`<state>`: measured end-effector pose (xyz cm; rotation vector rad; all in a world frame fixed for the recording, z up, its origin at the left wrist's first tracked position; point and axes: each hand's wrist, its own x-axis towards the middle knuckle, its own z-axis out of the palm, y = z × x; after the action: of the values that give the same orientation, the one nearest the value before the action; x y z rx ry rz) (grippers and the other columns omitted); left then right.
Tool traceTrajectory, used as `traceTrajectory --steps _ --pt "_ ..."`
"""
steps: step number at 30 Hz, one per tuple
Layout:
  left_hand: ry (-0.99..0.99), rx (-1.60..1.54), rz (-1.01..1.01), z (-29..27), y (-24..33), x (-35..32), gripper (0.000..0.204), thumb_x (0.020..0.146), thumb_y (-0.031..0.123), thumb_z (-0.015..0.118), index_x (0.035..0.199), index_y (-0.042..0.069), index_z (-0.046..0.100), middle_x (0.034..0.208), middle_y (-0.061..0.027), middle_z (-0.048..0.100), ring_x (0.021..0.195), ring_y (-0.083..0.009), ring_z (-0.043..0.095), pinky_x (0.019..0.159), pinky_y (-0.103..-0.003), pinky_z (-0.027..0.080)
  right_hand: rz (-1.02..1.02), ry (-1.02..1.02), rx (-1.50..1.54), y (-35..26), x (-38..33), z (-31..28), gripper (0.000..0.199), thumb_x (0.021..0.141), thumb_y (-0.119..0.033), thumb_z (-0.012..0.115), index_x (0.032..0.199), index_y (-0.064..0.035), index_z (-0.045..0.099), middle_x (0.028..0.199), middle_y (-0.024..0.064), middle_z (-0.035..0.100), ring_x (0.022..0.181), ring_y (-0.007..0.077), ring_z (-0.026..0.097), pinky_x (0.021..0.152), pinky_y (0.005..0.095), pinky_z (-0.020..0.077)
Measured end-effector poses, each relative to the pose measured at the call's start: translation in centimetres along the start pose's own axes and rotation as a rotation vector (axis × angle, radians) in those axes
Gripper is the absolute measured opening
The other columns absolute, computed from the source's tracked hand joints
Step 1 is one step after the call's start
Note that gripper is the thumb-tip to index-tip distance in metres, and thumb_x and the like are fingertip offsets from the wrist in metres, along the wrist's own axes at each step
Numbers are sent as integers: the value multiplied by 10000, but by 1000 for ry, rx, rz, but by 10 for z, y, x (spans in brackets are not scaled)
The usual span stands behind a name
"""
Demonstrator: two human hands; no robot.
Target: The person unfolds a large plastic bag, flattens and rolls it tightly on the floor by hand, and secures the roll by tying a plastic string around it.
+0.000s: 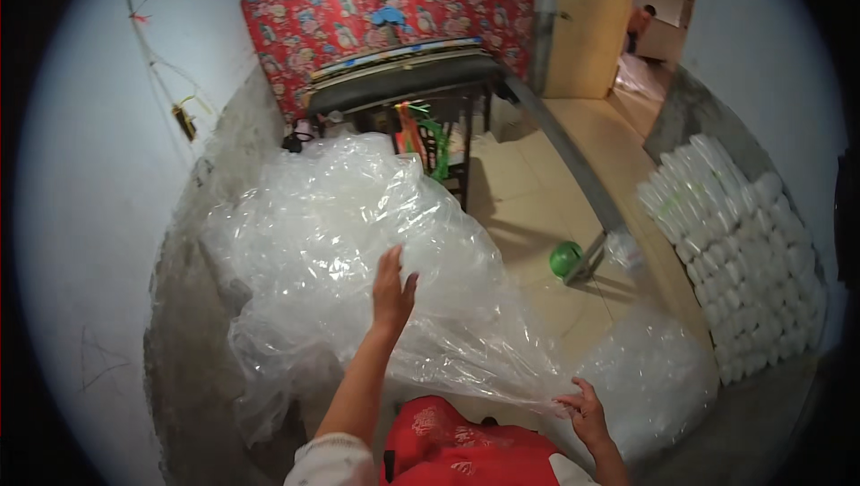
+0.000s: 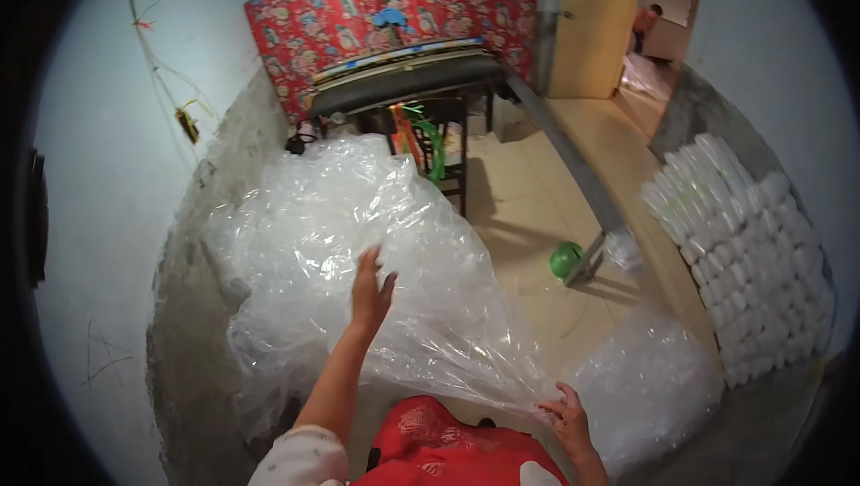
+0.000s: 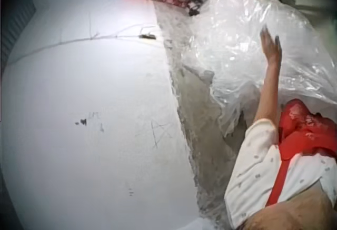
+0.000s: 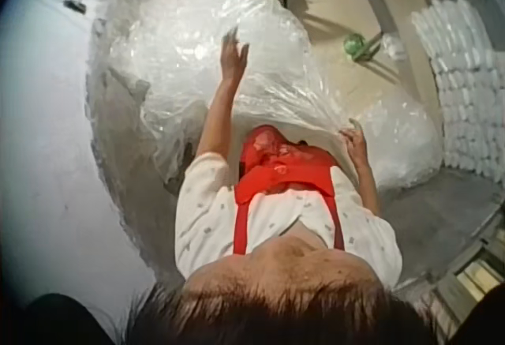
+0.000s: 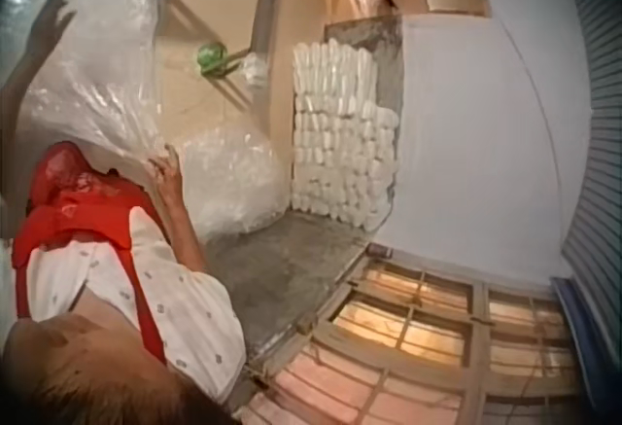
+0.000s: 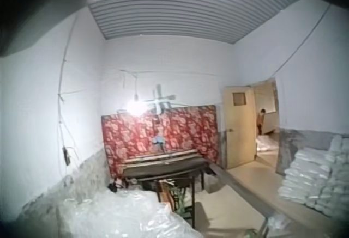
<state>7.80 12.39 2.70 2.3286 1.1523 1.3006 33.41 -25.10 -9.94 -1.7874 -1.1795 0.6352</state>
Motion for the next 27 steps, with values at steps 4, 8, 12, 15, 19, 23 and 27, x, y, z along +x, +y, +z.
traceTrajectory --steps 4,8,12,15,19,23,27 --pt "-586 431 114 187 60 -85 696 800 -44 606 1445 191 493 1352 -135 603 1067 -308 650 890 -496 482 216 -100 -11 35 -123 -178 376 852 74 557 1122 -95 756 1137 140 722 981 243 707 900 317 535" --pt "-1017 356 107 243 51 -182 426 831 175 700 1252 227 662 1056 -83 740 1020 -267 693 902 -543 468 477 -46 116 33 -187 -193 314 918 19 523 1145 -46 729 998 89 743 975 128 668 890 292 518" --pt "-1125 29 -279 243 49 -276 232 861 229 709 1083 173 749 1040 -76 752 902 -264 725 847 -458 536 441 156 428 34 -224 -186 384 931 -42 540 1307 -14 617 1210 82 679 1106 184 630 966 332 496" --pt "-961 -331 -375 226 36 -256 252 923 240 666 1133 112 720 1041 -100 757 794 -238 732 760 -376 567 469 247 1090 -20 -214 -163 426 940 -53 552 1365 -15 540 1338 89 599 1186 231 609 977 350 499" --pt "-290 -1148 -602 123 50 -110 458 955 371 667 1257 40 575 951 -49 654 834 -202 706 734 -345 568 470 357 1341 -55 -179 -134 470 928 -46 591 1388 -31 497 1420 97 518 1243 258 583 961 354 509" --pt "365 -1398 -347 -141 -20 -67 313 1075 193 441 1354 83 535 1123 -14 604 1037 -150 601 967 -350 500 281 388 919 -80 -122 -85 325 893 24 603 1210 -46 617 1202 82 645 1102 207 632 921 324 512" --pt "517 -205 62 -355 -53 -230 461 1015 198 557 1428 4 490 1347 -171 605 1237 -268 600 1044 -398 506 -92 414 557 -145 -85 -83 162 884 56 605 969 -81 623 926 11 625 890 127 598 827 278 491"
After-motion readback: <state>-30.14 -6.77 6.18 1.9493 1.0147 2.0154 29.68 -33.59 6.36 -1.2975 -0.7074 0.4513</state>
